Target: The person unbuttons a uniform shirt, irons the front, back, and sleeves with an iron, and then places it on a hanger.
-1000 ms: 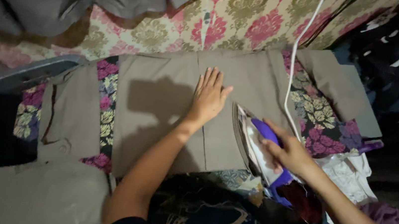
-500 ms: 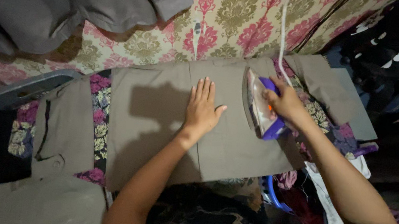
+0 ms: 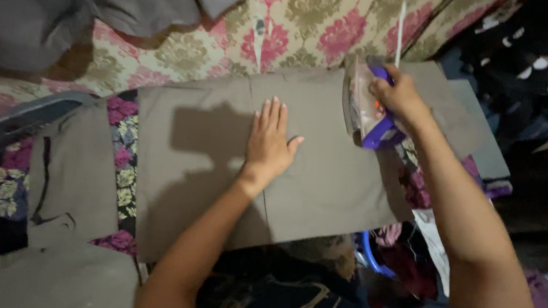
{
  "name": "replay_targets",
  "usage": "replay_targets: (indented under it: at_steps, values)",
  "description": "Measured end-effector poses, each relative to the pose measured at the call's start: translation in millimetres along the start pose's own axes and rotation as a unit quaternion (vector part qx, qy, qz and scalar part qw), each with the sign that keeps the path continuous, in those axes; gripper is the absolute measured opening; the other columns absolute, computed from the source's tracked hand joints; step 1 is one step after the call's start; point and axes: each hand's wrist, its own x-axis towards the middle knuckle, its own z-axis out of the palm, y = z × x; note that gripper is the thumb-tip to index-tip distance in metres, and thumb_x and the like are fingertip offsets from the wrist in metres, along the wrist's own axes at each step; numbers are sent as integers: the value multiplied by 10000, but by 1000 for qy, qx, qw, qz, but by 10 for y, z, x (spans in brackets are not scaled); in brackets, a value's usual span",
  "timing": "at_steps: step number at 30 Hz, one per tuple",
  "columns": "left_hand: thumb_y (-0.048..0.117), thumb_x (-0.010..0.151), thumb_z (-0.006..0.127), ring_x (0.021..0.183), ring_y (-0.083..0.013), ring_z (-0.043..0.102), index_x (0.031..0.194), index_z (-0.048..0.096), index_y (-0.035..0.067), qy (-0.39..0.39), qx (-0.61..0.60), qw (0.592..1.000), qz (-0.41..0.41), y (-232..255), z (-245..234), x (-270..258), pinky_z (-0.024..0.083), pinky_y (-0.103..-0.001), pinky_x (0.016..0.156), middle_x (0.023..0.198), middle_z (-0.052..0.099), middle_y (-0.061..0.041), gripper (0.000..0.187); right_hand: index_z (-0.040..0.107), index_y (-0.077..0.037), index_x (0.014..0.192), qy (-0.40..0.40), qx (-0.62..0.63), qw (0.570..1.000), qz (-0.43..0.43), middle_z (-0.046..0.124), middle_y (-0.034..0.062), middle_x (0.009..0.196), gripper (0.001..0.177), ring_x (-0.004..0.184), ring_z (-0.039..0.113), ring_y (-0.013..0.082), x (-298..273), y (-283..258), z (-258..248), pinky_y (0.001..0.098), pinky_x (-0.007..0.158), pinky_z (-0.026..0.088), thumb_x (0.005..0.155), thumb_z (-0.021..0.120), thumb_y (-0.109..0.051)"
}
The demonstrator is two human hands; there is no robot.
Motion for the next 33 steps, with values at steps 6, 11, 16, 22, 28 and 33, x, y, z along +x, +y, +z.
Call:
replay_targets:
  at_steps: [6,11,16,22,28,33]
  values:
    - [412,898,705,1510,-410,260,1495,403,-84,14,-19,1000,1,20,-14,-41,207,-537,1226,1602,329,-270,833,434,-3,1521,-50,-8,999,7,628,46,768,601,484,589,136,-1147,-372,-156,311,466,498,970,610,-168]
    - [401,907,709,1501,-424,286,1483,425,-97,24,-18,999,15,26,-50,-61,218,-547,1220,1587,356,-290,812,456,-58,1521,-46,-32,993,106,626,60,661,634,442,558,137,-2342,-555,-290,323,440,488,935,639,-220]
    - [403,909,713,1492,-434,311,1470,442,-99,45,-10,999,27,12,-22,-87,240,-561,1213,1577,377,-299,800,464,-77,1522,-2,-46,988,150,594,66,671,624,429,525,156,-2511,-565,-462,333,427,454,933,637,-188]
    - [405,938,692,1483,-443,337,1465,454,-106,83,-4,995,56,-48,65,-112,258,-570,1211,1573,389,-297,772,437,-62,1559,-3,152,981,120,559,17,689,626,488,517,103,-1772,-456,-370,280,454,458,956,600,-106]
    - [386,952,674,1478,-433,345,1471,444,-111,73,4,996,50,-40,82,-103,260,-568,1207,1575,396,-286,754,343,-131,1581,-58,135,982,122,581,25,678,674,471,560,124,-2108,-581,21,304,439,512,959,589,-215]
    - [376,927,682,1474,-427,343,1459,443,-109,49,10,998,31,19,8,-78,258,-562,1195,1565,399,-285,758,354,-173,1588,-125,-19,987,101,629,91,670,681,453,577,152,-2675,-513,-21,308,456,530,961,603,-268]
